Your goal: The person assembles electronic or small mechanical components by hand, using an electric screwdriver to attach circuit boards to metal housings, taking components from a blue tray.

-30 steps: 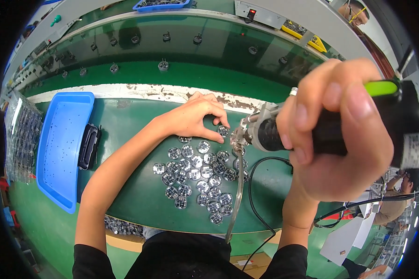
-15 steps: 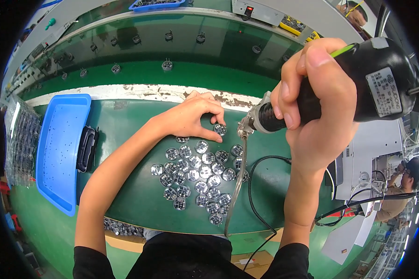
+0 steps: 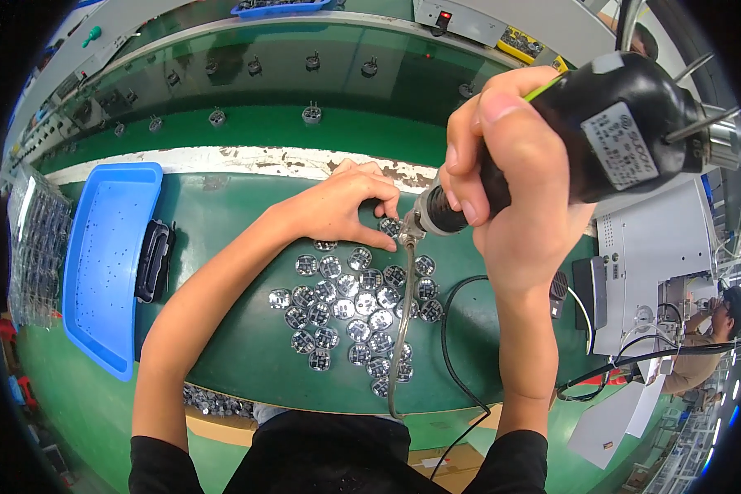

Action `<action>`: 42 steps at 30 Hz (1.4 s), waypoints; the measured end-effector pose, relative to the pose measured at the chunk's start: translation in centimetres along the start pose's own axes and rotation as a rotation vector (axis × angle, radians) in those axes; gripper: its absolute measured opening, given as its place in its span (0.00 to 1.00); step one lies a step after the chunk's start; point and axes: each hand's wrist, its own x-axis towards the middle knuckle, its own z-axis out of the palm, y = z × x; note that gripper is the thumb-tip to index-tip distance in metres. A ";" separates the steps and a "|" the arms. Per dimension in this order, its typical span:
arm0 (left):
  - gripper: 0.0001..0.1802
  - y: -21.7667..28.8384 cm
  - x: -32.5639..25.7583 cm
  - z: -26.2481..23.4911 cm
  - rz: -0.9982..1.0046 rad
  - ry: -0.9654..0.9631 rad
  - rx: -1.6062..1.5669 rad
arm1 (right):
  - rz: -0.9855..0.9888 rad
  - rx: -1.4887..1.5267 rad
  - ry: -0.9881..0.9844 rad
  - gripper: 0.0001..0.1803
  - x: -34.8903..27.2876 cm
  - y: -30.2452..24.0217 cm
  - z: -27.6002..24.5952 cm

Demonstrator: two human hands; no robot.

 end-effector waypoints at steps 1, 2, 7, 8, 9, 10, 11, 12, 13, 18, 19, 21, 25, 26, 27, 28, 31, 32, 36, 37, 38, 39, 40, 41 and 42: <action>0.20 0.1 0.0 -0.1 -0.002 0.002 0.000 | -0.002 -0.012 -0.022 0.11 0.0 0.2 0.0; 0.20 0.1 0.0 -0.1 -0.010 -0.010 0.002 | -0.004 -0.025 -0.043 0.11 0.0 0.3 0.0; 0.20 0.0 0.0 0.0 -0.011 -0.017 0.000 | 0.018 -0.004 0.009 0.11 -0.1 0.1 0.2; 0.20 0.0 -0.1 0.0 -0.010 -0.015 0.002 | 0.027 -0.005 0.024 0.11 -0.1 0.2 0.2; 0.20 -0.1 -0.2 0.0 -0.010 -0.014 0.005 | 0.029 -0.003 0.023 0.11 -0.1 0.3 0.2; 0.20 -0.1 -0.1 0.0 -0.009 -0.014 0.003 | 0.020 -0.011 0.019 0.12 0.0 0.3 0.2; 0.20 0.0 0.0 0.0 -0.010 -0.014 0.004 | 0.011 -0.019 0.016 0.12 0.0 0.3 0.2; 0.20 0.0 0.0 0.0 -0.011 -0.014 0.006 | 0.012 -0.020 0.017 0.12 0.1 0.3 0.2; 0.20 0.0 0.0 0.0 -0.012 -0.014 0.006 | 0.016 -0.027 0.014 0.12 0.1 0.4 0.3; 0.20 0.3 0.1 -0.3 -0.026 -0.023 0.006 | 0.039 -0.010 0.041 0.11 0.4 0.8 0.8; 0.20 0.3 0.1 -0.3 -0.025 -0.025 0.007 | 0.051 -0.029 0.060 0.11 0.7 0.9 0.9; 0.20 0.4 0.3 -0.3 -0.029 -0.036 0.014 | 0.030 -0.092 0.038 0.10 1.0 1.1 0.7; 0.19 0.5 -0.2 -0.9 -0.077 -0.102 0.027 | 0.065 0.031 0.041 0.10 0.7 0.8 0.5; 0.19 0.7 -0.4 -1.3 -0.080 -0.102 0.038 | 0.011 0.039 -0.009 0.10 0.4 0.0 -0.3; 0.21 0.8 -0.8 -1.8 -0.078 -0.142 0.055 | -0.041 0.113 -0.054 0.10 0.4 -1.1 -1.1; 0.23 1.0 -0.9 -2.3 -0.069 -0.187 0.067 | -0.091 0.179 -0.094 0.10 0.2 -2.5 -1.9; 0.31 0.9 -0.3 -5.9 -0.224 -0.269 -0.044 | -0.096 0.108 -0.126 0.10 -0.3 -5.4 -3.1; 0.30 0.1 0.2 -6.6 -0.277 -0.224 -0.094 | -0.099 0.110 -0.120 0.10 -0.4 -5.2 -3.1; 0.26 -4.2 1.6 -5.9 -0.569 0.290 0.346 | -0.083 0.084 -0.017 0.10 0.0 -3.7 -1.9; 0.24 -6.0 1.8 -4.8 -0.549 0.597 0.550 | -0.093 0.062 -0.023 0.10 0.3 -3.1 -1.7; 0.24 -6.7 2.3 -4.7 -0.548 0.601 0.557 | -0.107 0.037 -0.027 0.10 0.5 -2.9 -1.6; 0.23 -7.4 2.7 -4.7 -0.570 0.566 0.489 | -0.096 0.034 -0.015 0.11 0.7 -2.8 -1.4; 0.22 -7.3 3.3 -4.6 -0.589 0.525 0.414 | -0.099 0.033 -0.013 0.11 0.7 -2.8 -1.4; 0.20 -7.0 3.4 -4.2 -0.567 0.509 0.361 | -0.075 0.064 0.037 0.10 0.6 -2.9 -1.4; 0.20 -6.8 3.4 -4.0 -0.473 0.460 0.331 | -0.051 0.098 0.086 0.09 0.6 -2.9 -1.3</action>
